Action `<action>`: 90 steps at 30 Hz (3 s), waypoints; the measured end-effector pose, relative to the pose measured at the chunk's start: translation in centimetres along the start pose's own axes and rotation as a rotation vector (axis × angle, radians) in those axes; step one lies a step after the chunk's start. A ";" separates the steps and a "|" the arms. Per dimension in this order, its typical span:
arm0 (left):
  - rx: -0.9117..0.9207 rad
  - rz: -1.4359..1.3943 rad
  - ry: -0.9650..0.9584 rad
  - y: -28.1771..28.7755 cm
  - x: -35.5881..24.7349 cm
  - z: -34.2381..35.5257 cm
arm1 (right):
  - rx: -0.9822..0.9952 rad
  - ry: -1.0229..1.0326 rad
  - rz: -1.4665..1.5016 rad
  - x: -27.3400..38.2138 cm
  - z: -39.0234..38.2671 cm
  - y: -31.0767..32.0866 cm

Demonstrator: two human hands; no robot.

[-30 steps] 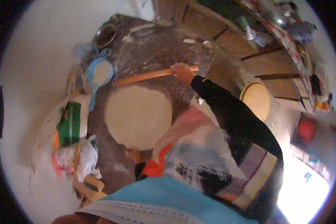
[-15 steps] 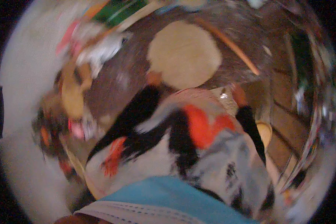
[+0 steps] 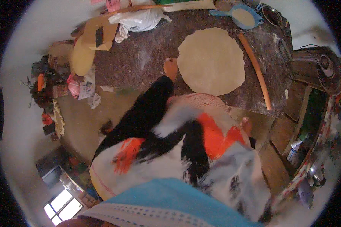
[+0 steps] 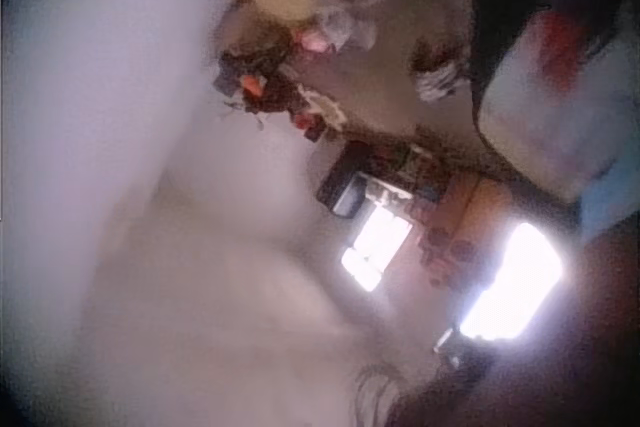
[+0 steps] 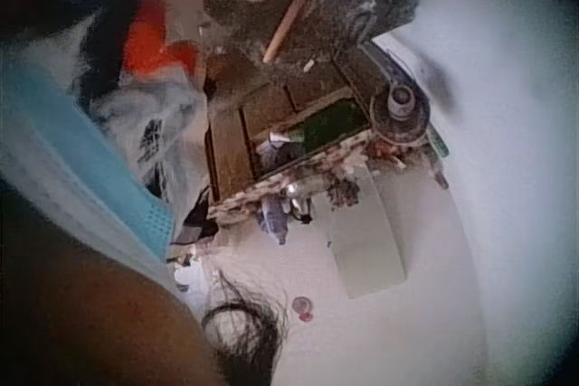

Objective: The person rolls out a large piece of dough on a floured surface using a wooden rolling pin. They then fold the dough into a long strip and cut it into smaller pieces with a knife. Finally, the person gathers the cut pieces and places them onto a round woven tray.

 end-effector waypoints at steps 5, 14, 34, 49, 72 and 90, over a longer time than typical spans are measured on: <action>-0.229 -1.247 0.168 7.3 0.9 14.5 | 0.070 0.179 0.190 11.9 4.1 -1.1; -0.121 -0.604 -0.582 14.7 -8.0 25.9 | -0.103 0.200 -0.160 17.3 -1.0 -1.3; 1.118 0.719 -1.316 -2.9 -12.6 -1.7 | -0.262 0.169 -0.024 29.3 -8.8 -3.8; 0.400 0.217 -1.512 -16.1 -25.1 2.4 | -1.072 -0.081 0.211 21.1 -6.1 -1.2; 0.668 0.278 -1.878 -18.6 -27.5 -0.6 | -1.017 -0.443 0.414 16.5 -8.2 -4.6; 0.928 0.257 -2.043 -20.5 -27.1 -6.6 | -0.475 -0.257 0.759 22.2 -15.9 -14.7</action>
Point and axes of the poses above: each hand's wrist, its own z-axis towards the middle knuckle, its own y-axis out of the back of the hand, x = y × z, the point moved 8 cm from there along z, towards the middle knuckle, and after that the axes turned 15 degrees about -y, right-handed, at the moved point
